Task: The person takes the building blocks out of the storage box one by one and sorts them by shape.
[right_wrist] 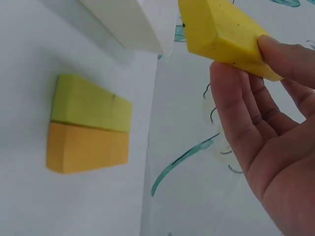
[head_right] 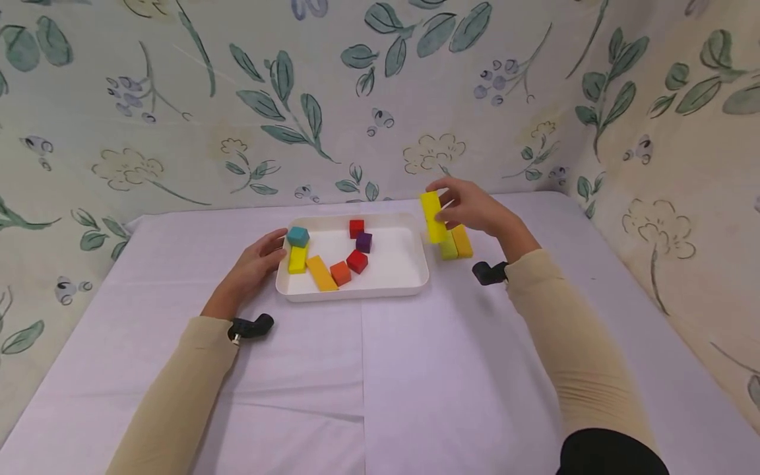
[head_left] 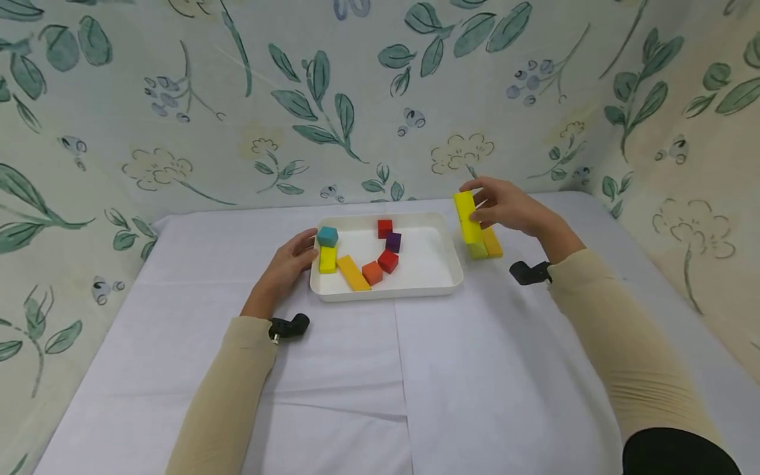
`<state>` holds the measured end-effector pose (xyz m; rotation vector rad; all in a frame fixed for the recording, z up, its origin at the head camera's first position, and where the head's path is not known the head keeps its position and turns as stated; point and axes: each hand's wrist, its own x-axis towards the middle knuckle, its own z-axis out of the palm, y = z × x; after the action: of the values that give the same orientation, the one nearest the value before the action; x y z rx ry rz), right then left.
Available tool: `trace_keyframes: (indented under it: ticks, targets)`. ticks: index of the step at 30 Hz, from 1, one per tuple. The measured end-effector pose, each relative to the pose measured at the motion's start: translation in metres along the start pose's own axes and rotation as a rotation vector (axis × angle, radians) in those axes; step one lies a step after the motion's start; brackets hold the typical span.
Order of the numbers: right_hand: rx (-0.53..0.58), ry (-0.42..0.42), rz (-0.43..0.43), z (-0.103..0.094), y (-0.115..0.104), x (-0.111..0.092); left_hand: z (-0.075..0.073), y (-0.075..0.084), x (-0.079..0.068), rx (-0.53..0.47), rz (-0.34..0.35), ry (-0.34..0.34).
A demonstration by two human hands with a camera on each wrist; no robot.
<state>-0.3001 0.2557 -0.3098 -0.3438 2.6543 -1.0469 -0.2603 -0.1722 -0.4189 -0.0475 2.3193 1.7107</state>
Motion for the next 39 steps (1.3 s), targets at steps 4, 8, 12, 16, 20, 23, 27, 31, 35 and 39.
trace_keyframes:
  ticks: [4, 8, 12, 16, 20, 23, 27, 31, 35, 39]
  targets:
    - [-0.017, 0.017, 0.046, -0.01, 0.021, -0.001, -0.003, -0.001, -0.001, -0.003, -0.005, 0.013]
    - [-0.03, 0.029, 0.108, -0.019, 0.042, 0.005, -0.007, -0.003, -0.004, 0.012, -0.017, 0.03]
    - [0.009, 0.024, 0.194, -0.024, 0.067, 0.01, -0.009, -0.005, -0.006, 0.0, -0.017, 0.031]
    - [0.071, -0.011, 0.277, -0.024, 0.091, 0.011, -0.008, -0.006, -0.007, -0.002, -0.027, 0.015]
    - [0.088, -0.004, 0.295, -0.021, 0.1, 0.011, -0.008, -0.004, -0.007, 0.022, -0.019, 0.015]
    - [0.088, 0.015, 0.303, -0.019, 0.101, 0.014, -0.008, -0.003, -0.006, 0.019, -0.011, 0.027]
    - [0.075, 0.022, 0.343, -0.016, 0.099, 0.017, -0.007, -0.002, -0.006, 0.002, -0.021, 0.023]
    - [0.051, 0.028, 0.358, -0.013, 0.096, 0.019, -0.004, -0.002, -0.005, -0.004, -0.023, 0.023]
    - [0.007, 0.024, 0.366, -0.01, 0.099, 0.021, -0.002, 0.002, -0.008, -0.012, -0.006, 0.006]
    - [-0.023, 0.006, 0.393, -0.008, 0.105, 0.022, 0.0, 0.002, -0.006, -0.013, 0.003, -0.014]
